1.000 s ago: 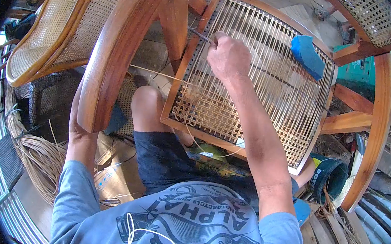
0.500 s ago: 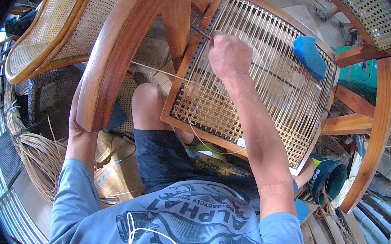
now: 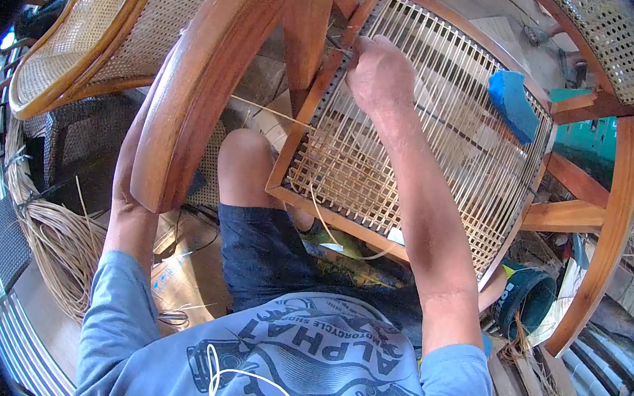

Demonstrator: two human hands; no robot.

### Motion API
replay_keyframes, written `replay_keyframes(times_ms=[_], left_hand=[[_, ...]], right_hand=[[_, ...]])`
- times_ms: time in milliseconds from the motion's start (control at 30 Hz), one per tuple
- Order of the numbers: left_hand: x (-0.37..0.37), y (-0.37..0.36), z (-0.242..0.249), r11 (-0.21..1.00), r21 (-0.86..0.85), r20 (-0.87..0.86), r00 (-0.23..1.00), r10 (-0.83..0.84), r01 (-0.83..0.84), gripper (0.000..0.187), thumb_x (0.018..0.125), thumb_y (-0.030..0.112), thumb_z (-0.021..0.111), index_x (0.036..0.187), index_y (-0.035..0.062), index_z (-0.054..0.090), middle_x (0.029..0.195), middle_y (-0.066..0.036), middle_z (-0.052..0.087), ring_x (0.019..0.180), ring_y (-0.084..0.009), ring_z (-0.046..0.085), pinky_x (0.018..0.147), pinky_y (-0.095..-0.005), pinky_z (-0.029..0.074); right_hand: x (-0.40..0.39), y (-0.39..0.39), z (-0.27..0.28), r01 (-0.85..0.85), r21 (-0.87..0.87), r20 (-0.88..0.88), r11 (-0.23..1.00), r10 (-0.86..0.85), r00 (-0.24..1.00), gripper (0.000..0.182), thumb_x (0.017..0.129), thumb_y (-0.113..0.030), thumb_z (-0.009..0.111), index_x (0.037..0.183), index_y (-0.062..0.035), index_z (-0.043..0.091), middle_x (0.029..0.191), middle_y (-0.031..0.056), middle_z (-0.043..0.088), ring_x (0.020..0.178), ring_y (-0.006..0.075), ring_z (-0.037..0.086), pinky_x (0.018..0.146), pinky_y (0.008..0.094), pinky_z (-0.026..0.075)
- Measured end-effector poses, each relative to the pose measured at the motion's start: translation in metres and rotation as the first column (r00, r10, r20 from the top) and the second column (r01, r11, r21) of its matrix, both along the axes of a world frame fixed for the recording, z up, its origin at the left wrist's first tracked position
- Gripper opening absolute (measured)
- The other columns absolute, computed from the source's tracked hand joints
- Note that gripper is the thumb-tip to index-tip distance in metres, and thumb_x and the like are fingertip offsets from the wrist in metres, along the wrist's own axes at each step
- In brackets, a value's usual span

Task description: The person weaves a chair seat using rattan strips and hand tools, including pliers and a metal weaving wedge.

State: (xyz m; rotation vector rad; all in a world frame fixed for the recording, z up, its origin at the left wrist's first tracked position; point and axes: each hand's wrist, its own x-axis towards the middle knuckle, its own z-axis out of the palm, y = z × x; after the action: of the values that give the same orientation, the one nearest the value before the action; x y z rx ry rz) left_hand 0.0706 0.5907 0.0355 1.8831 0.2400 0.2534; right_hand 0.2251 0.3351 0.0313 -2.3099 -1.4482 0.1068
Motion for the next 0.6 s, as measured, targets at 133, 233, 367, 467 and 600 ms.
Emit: replay_keyframes(times_ms=[133,233,367,467,600], left_hand=[[0.004,0.008,-0.011,0.995,-0.085,0.035,0.998,-0.049,0.052,0.034,0.095,0.029,0.069,0.115,0.0008,0.069,0.101,-0.001,0.072,0.084,-0.0074,0.063,0.079,-0.0297,0.052],[0.007,0.014,-0.016,0.980,-0.167,0.066,0.993,-0.099,0.109,0.035,0.094,0.029,0.069,0.115,0.0007,0.069,0.101,0.000,0.072,0.084,-0.0071,0.063,0.079,-0.0296,0.052],[0.009,0.020,-0.018,0.944,-0.273,0.114,0.980,-0.161,0.187,0.035,0.094,0.029,0.069,0.116,0.0006,0.069,0.102,0.000,0.072,0.085,-0.0068,0.063,0.079,-0.0295,0.052],[0.008,0.026,-0.027,0.907,-0.347,0.164,0.967,-0.194,0.241,0.037,0.094,0.029,0.070,0.117,0.0005,0.069,0.104,0.000,0.072,0.085,-0.0062,0.063,0.080,-0.0293,0.052],[0.007,0.019,-0.030,0.985,-0.152,0.105,0.992,-0.068,0.084,0.041,0.093,0.029,0.071,0.123,0.0012,0.067,0.106,-0.001,0.072,0.089,-0.0068,0.065,0.082,-0.0290,0.052]], right_hand=[[-0.003,-0.001,0.002,0.012,0.063,0.033,0.998,-0.014,0.999,0.012,0.088,-0.015,0.060,0.092,-0.0079,0.069,0.085,0.0112,0.063,0.082,0.0316,0.067,0.071,0.0434,0.055],[-0.003,-0.001,0.004,0.035,0.075,0.059,0.997,-0.040,0.997,0.011,0.088,-0.017,0.062,0.090,-0.0074,0.068,0.082,0.0102,0.063,0.078,0.0304,0.067,0.068,0.0427,0.055],[-0.003,-0.001,0.002,0.024,0.044,0.123,0.999,-0.029,0.992,0.013,0.088,-0.019,0.065,0.087,-0.0058,0.067,0.080,0.0092,0.063,0.075,0.0295,0.067,0.066,0.0422,0.054],[-0.004,0.000,0.001,-0.007,0.033,0.141,0.999,0.003,0.990,0.012,0.088,-0.018,0.064,0.088,-0.0055,0.067,0.080,0.0095,0.063,0.074,0.0295,0.067,0.066,0.0429,0.054],[-0.004,-0.001,-0.004,-0.023,0.069,0.146,0.997,0.013,0.989,0.012,0.087,-0.016,0.064,0.088,-0.0053,0.068,0.081,0.0096,0.063,0.075,0.0295,0.067,0.066,0.0429,0.054]])
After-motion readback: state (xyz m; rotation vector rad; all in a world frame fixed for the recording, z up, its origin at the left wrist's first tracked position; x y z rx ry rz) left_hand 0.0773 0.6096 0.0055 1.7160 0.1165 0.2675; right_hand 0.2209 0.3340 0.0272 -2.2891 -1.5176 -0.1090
